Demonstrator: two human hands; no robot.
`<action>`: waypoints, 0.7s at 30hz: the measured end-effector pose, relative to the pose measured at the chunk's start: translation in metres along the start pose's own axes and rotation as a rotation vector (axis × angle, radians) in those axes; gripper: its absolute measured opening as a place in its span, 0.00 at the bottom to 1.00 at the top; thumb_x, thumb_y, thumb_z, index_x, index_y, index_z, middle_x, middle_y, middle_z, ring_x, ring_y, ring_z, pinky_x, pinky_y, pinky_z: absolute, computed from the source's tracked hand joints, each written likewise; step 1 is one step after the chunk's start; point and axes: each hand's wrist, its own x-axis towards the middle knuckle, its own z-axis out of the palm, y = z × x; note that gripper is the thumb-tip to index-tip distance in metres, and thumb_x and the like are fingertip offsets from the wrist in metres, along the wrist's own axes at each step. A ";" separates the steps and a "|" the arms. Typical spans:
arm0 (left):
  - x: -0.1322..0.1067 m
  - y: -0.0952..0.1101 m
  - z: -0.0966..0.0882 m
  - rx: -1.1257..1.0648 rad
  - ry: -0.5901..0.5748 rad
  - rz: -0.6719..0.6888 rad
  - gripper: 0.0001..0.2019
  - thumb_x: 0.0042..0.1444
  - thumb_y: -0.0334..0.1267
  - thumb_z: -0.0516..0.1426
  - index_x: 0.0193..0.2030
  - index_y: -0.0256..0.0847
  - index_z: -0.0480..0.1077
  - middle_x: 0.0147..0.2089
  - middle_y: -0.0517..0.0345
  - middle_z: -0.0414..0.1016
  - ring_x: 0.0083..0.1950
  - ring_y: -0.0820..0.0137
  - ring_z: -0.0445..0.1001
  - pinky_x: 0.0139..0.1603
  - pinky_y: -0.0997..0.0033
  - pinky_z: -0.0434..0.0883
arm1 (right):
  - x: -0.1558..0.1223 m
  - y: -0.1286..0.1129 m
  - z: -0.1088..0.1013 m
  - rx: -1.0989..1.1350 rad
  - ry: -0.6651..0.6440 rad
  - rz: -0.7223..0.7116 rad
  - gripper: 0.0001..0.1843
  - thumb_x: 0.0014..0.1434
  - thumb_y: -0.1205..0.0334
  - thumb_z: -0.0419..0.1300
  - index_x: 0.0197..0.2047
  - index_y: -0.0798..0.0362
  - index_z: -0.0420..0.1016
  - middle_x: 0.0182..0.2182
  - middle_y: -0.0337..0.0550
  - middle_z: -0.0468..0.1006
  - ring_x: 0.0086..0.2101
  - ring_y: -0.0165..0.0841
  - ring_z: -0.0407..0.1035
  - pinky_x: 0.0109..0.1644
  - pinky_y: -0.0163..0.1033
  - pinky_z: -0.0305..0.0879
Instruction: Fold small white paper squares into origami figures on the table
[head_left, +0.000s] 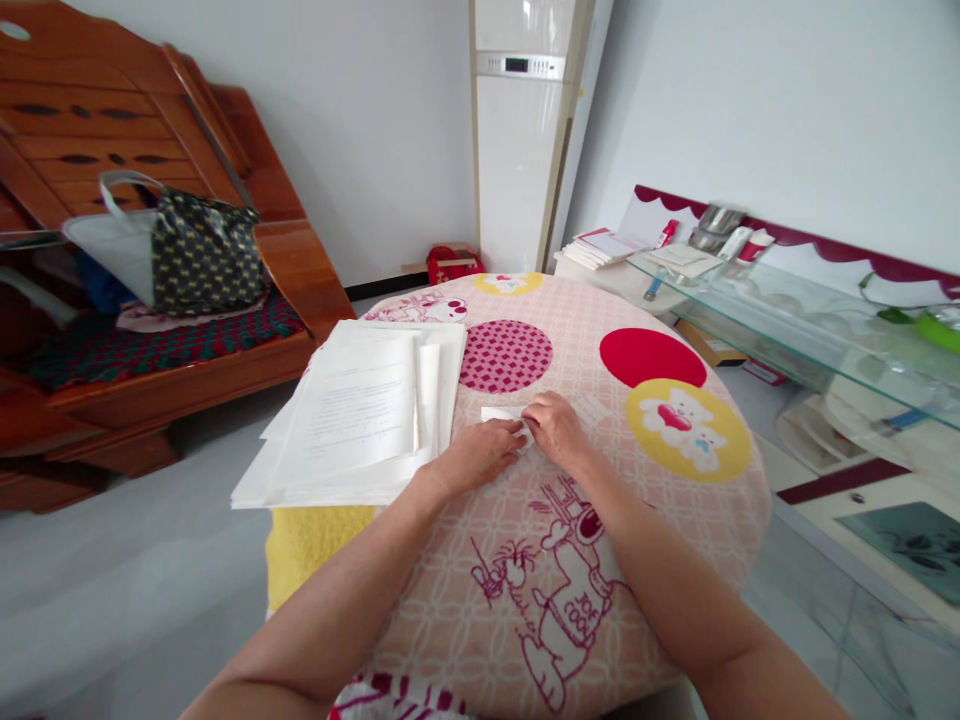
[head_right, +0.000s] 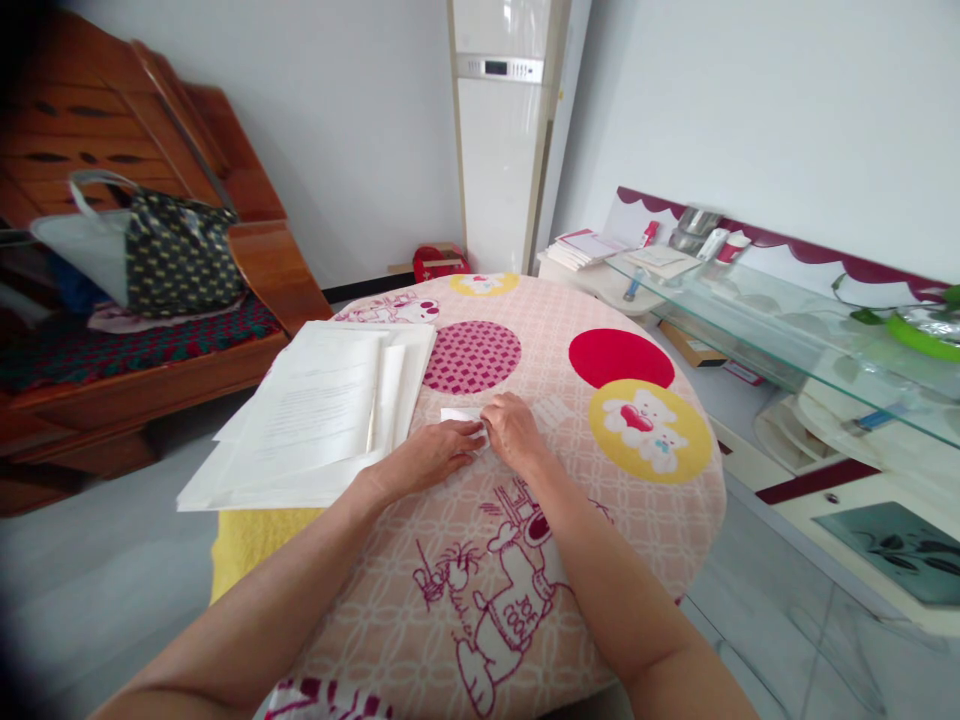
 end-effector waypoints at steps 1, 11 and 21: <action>0.000 0.001 -0.001 0.020 -0.018 -0.004 0.09 0.64 0.29 0.54 0.46 0.38 0.75 0.55 0.49 0.76 0.55 0.62 0.76 0.54 0.63 0.73 | -0.001 0.001 0.000 0.009 -0.003 0.001 0.13 0.60 0.75 0.57 0.28 0.55 0.78 0.29 0.47 0.74 0.37 0.38 0.66 0.42 0.40 0.61; 0.003 0.010 0.012 0.201 -0.027 -0.055 0.13 0.66 0.28 0.49 0.49 0.35 0.73 0.49 0.45 0.77 0.46 0.60 0.79 0.46 0.64 0.75 | -0.002 -0.002 -0.011 0.021 -0.156 -0.006 0.13 0.59 0.76 0.56 0.30 0.56 0.81 0.31 0.48 0.76 0.38 0.38 0.67 0.43 0.41 0.62; 0.004 0.003 0.015 0.080 -0.021 -0.013 0.13 0.64 0.25 0.50 0.42 0.34 0.76 0.42 0.46 0.81 0.44 0.63 0.80 0.44 0.68 0.74 | -0.007 -0.006 -0.012 -0.014 -0.196 0.004 0.15 0.62 0.74 0.55 0.37 0.55 0.83 0.35 0.50 0.76 0.40 0.40 0.67 0.45 0.41 0.63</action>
